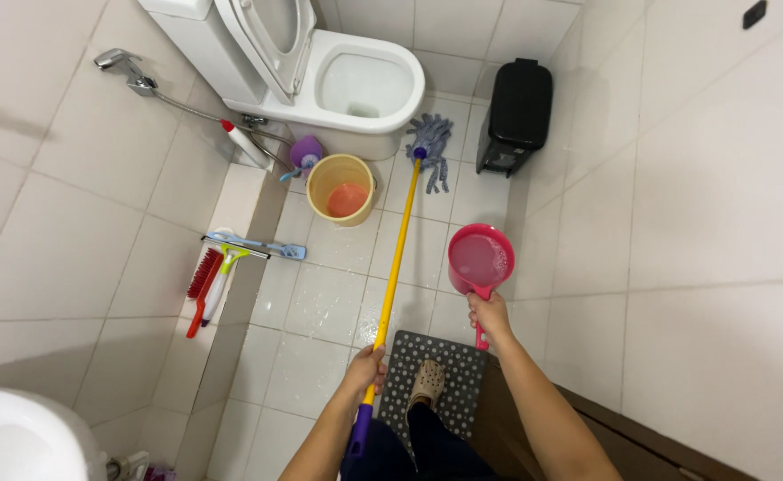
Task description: Scrub and mop the bathroom floor using water and cleaning tools.
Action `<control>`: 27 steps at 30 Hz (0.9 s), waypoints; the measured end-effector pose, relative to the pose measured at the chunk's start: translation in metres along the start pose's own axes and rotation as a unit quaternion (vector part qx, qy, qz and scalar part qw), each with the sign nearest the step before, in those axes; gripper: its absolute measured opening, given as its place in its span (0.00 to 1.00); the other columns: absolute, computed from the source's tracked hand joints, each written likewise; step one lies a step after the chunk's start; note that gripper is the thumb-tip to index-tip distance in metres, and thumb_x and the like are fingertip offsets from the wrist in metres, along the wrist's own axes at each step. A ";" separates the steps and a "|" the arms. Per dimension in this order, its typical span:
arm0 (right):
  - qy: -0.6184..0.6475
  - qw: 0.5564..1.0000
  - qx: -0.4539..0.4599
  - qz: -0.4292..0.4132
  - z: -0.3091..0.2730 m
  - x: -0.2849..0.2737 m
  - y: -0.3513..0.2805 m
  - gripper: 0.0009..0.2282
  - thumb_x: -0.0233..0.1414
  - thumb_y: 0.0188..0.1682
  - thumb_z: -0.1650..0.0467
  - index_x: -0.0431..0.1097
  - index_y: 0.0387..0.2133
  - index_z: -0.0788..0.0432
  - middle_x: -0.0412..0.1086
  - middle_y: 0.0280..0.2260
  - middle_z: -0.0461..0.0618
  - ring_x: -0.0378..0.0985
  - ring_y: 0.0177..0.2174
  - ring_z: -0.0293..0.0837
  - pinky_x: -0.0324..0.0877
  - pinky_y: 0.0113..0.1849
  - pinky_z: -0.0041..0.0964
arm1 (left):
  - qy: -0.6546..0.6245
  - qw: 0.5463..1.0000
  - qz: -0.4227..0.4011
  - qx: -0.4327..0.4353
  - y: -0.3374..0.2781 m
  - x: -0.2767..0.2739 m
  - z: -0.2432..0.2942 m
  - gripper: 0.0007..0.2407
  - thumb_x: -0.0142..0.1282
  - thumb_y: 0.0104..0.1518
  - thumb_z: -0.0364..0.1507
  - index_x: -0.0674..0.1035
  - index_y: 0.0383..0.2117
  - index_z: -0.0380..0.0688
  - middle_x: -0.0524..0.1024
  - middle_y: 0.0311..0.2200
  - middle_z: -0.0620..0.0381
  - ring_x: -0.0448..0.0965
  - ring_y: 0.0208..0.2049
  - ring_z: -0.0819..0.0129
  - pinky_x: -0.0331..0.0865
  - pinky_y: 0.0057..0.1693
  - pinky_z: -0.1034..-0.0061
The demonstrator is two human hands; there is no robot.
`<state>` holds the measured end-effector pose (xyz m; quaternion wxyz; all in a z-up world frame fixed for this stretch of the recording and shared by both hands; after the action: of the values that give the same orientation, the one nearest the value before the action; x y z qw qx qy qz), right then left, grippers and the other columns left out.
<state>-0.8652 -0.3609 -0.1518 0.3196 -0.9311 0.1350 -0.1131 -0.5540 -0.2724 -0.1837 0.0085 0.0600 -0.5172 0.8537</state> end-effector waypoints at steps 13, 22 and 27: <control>-0.006 1.000 -0.009 0.014 -0.033 -0.002 0.011 0.06 0.54 0.47 0.72 0.63 0.29 0.61 0.60 0.19 0.45 0.61 0.15 0.36 0.58 0.16 0.32 | -0.127 0.988 -0.085 0.035 0.210 0.094 0.198 0.07 0.46 0.69 0.34 0.68 0.45 0.47 0.66 0.18 0.61 0.60 0.10 0.77 0.59 0.18 0.77; 0.031 0.997 -0.019 0.062 -0.042 0.001 0.018 0.06 0.53 0.47 0.72 0.62 0.30 0.59 0.61 0.20 0.44 0.61 0.14 0.36 0.59 0.17 0.33 | 0.652 0.722 0.036 0.230 0.244 0.010 0.077 0.36 0.52 0.57 0.26 0.44 0.65 0.17 0.82 0.34 0.31 0.85 0.38 0.43 0.78 0.48 0.61; 0.050 0.996 -0.004 0.071 -0.027 -0.001 0.030 0.06 0.53 0.48 0.72 0.62 0.28 0.60 0.62 0.20 0.45 0.61 0.14 0.37 0.59 0.17 0.33 | 0.468 0.880 0.068 0.027 0.052 -0.064 0.047 0.29 0.40 0.66 0.33 0.42 0.71 0.52 0.80 0.36 0.30 0.82 0.25 0.40 0.79 0.29 0.55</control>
<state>-0.8791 -0.3989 -0.1501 0.3160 -0.9134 0.2174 -0.1361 -0.4900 -0.3351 -0.2147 0.1900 -0.3821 -0.4321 0.7945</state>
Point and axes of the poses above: each hand's wrist, its own y-axis towards the middle knuckle, its own x-axis out of the palm, z = x × y, the point moved 3 cm from there along y, towards the middle knuckle
